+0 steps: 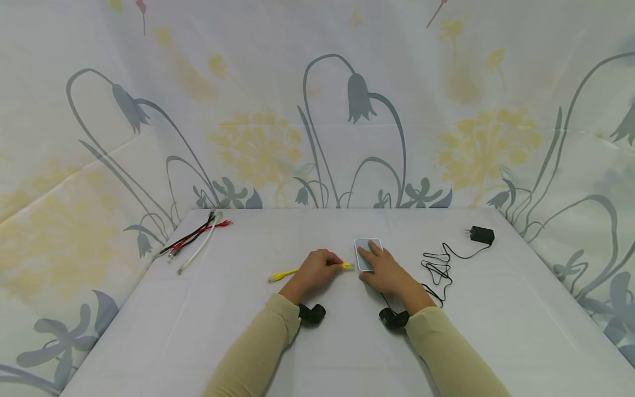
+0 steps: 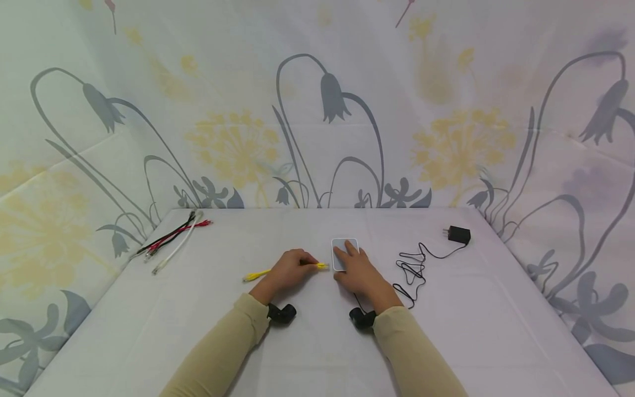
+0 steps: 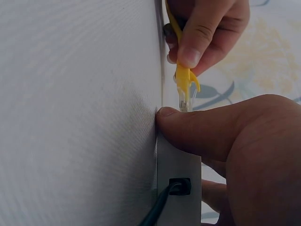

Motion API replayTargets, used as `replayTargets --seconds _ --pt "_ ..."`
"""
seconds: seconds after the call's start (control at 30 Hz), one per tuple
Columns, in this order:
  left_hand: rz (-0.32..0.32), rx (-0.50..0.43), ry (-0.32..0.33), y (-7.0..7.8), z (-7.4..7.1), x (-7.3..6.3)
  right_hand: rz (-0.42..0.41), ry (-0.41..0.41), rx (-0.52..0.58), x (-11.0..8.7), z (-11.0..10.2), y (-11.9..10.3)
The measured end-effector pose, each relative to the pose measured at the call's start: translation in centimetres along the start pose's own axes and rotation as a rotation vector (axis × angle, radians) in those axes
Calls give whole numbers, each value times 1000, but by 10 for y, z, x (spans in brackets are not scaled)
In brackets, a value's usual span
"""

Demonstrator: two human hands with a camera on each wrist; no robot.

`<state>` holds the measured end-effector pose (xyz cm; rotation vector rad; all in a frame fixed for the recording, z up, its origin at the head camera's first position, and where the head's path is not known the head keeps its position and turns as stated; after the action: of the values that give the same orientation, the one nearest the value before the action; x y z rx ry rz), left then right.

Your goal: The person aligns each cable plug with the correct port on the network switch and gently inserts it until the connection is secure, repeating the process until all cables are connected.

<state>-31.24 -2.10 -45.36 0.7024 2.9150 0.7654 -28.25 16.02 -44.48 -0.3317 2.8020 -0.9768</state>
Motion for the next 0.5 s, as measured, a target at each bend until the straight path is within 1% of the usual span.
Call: replayTargets --seconds 0.27,0.5 --pt "-10 -3 0 3 2 1 4 -5 1 0 0 0" --pt "2 15 16 5 2 2 14 -6 7 1 0 0"
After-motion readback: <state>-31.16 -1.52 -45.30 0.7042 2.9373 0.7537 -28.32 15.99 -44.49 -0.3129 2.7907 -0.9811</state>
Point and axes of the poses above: each hand's wrist, its own x-axis towards the middle knuckle, its own z-axis out of the palm, y = z × x, the point moved 4 cm from there along x, towards the middle knuckle, and after that the axes turned 14 degrees about x, right-handed, at the moved point
